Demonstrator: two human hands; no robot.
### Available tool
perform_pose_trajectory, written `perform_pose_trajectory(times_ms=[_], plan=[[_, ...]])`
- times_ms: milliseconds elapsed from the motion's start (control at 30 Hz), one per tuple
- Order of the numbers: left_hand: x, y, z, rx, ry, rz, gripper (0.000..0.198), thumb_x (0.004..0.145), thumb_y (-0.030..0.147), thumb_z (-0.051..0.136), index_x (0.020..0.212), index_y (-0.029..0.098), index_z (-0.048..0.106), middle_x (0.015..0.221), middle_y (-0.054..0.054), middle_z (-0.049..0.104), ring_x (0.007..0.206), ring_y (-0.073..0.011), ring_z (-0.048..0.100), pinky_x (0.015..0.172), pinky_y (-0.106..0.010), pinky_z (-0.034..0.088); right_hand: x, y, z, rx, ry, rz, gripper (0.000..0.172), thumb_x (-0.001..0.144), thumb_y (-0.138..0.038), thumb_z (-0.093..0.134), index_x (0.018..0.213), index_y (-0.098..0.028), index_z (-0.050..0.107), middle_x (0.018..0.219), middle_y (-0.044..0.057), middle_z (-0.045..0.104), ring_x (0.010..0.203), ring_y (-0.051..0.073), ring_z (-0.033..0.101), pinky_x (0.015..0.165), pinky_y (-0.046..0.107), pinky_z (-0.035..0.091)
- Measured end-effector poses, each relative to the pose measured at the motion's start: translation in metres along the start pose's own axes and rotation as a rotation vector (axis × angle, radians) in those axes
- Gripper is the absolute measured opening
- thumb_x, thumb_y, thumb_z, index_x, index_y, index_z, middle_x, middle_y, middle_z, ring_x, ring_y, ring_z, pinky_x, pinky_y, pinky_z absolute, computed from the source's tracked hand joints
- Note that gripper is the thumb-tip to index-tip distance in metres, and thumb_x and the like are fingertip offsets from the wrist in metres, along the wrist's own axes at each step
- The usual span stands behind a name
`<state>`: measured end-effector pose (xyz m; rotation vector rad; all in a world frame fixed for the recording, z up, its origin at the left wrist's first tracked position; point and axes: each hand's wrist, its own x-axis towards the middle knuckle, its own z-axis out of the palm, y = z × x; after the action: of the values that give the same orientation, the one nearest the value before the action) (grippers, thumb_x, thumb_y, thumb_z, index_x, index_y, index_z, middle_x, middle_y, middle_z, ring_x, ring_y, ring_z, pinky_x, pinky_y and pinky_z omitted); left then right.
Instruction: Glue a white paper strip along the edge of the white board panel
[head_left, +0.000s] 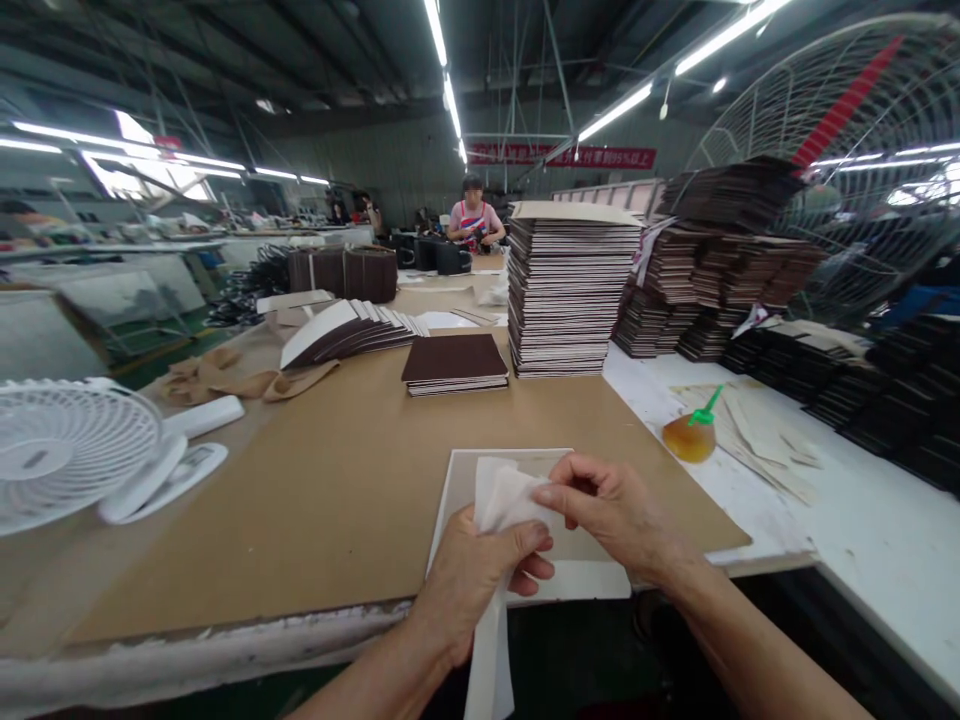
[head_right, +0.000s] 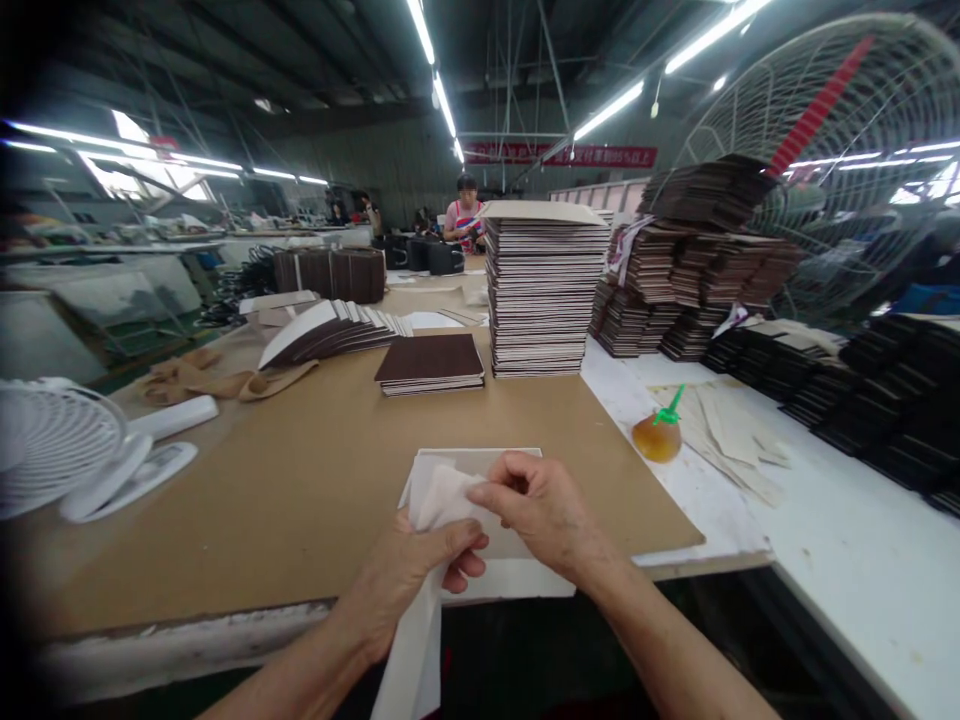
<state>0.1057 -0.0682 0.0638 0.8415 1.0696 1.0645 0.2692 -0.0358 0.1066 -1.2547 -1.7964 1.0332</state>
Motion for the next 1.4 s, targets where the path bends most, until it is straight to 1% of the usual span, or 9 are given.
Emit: perform_pose_trajectory(times_ms=[100,200,367,467,633,867,1033,1267,1400], plan=[[0.001,-0.001,-0.014,0.020,0.024,0.035,0.041,0.060,0.036,0.085,0.085,0.010,0.066,0.067,-0.004,0.069,0.048,-0.0097,0.058,0.041,-0.017,0.039,0.002,0.007,-0.007,-0.024,0.074,0.026,0.029,0.083,-0.047,0.062,0.070,-0.022,0.066,0.055,-0.004,0.055,0.054,0.011,0.047,0.054,0.024,0.036],[0.002,-0.006,-0.038,-0.009,0.082,0.044,0.044,0.061,0.038,0.086,0.086,0.011,0.063,0.065,-0.003,0.067,0.052,-0.0096,0.058,0.044,-0.017,0.039,0.000,0.016,-0.015,0.085,0.131,0.093,0.033,0.081,-0.053,0.063,0.073,-0.021,0.065,0.057,-0.003,0.058,0.048,0.009,0.042,0.049,0.024,0.032],[0.002,-0.016,-0.079,-0.021,0.165,0.013,0.042,0.068,0.037,0.083,0.094,0.012,0.061,0.068,-0.003,0.069,0.052,-0.0068,0.054,0.047,-0.015,0.039,-0.003,0.036,-0.023,0.266,0.070,0.222,0.039,0.074,-0.057,0.071,0.074,-0.019,0.063,0.060,0.001,0.064,0.047,0.009,0.045,0.051,0.024,0.036],[0.006,-0.017,-0.092,-0.040,0.231,-0.028,0.044,0.066,0.037,0.085,0.095,0.013,0.061,0.065,-0.001,0.068,0.048,-0.0050,0.050,0.047,-0.015,0.038,-0.004,0.053,-0.021,0.318,0.040,0.281,0.038,0.074,-0.056,0.073,0.076,-0.019,0.064,0.060,0.000,0.063,0.048,0.008,0.044,0.049,0.022,0.033],[0.024,-0.011,-0.096,-0.074,0.279,-0.094,0.051,0.058,0.036,0.089,0.095,0.013,0.062,0.065,-0.001,0.067,0.046,-0.0060,0.049,0.044,-0.017,0.039,0.002,0.074,-0.018,0.341,0.048,0.366,0.039,0.071,-0.056,0.077,0.073,-0.019,0.062,0.055,-0.003,0.056,0.048,0.007,0.037,0.046,0.021,0.024],[0.061,0.008,-0.097,-0.016,0.211,-0.079,0.038,0.066,0.037,0.084,0.085,0.013,0.062,0.060,0.003,0.059,0.044,-0.0037,0.044,0.042,-0.015,0.035,0.035,0.087,-0.028,0.291,0.110,0.382,0.042,0.067,-0.057,0.078,0.068,-0.019,0.059,0.053,-0.004,0.048,0.048,0.007,0.031,0.047,0.023,0.017],[0.085,0.018,-0.098,0.032,0.205,-0.055,0.037,0.065,0.036,0.083,0.085,0.013,0.061,0.061,0.004,0.056,0.042,-0.0020,0.040,0.038,-0.013,0.029,0.058,0.091,-0.030,0.213,0.136,0.406,0.040,0.065,-0.057,0.077,0.071,-0.020,0.061,0.053,-0.003,0.049,0.049,0.009,0.032,0.047,0.024,0.016],[0.103,0.017,-0.100,0.170,0.243,-0.075,0.041,0.065,0.035,0.082,0.093,0.012,0.065,0.058,0.003,0.061,0.041,-0.0036,0.042,0.041,-0.015,0.032,0.071,0.101,-0.028,0.125,0.213,0.341,0.035,0.064,-0.054,0.075,0.072,-0.023,0.062,0.055,-0.002,0.051,0.052,0.013,0.042,0.049,0.025,0.030],[0.106,0.015,-0.102,0.156,0.277,-0.085,0.040,0.066,0.037,0.081,0.091,0.012,0.064,0.060,0.000,0.065,0.043,-0.0054,0.046,0.044,-0.017,0.037,0.070,0.104,-0.031,0.001,0.193,0.339,0.036,0.070,-0.057,0.071,0.072,-0.021,0.064,0.055,-0.003,0.050,0.054,0.014,0.046,0.052,0.025,0.037]])
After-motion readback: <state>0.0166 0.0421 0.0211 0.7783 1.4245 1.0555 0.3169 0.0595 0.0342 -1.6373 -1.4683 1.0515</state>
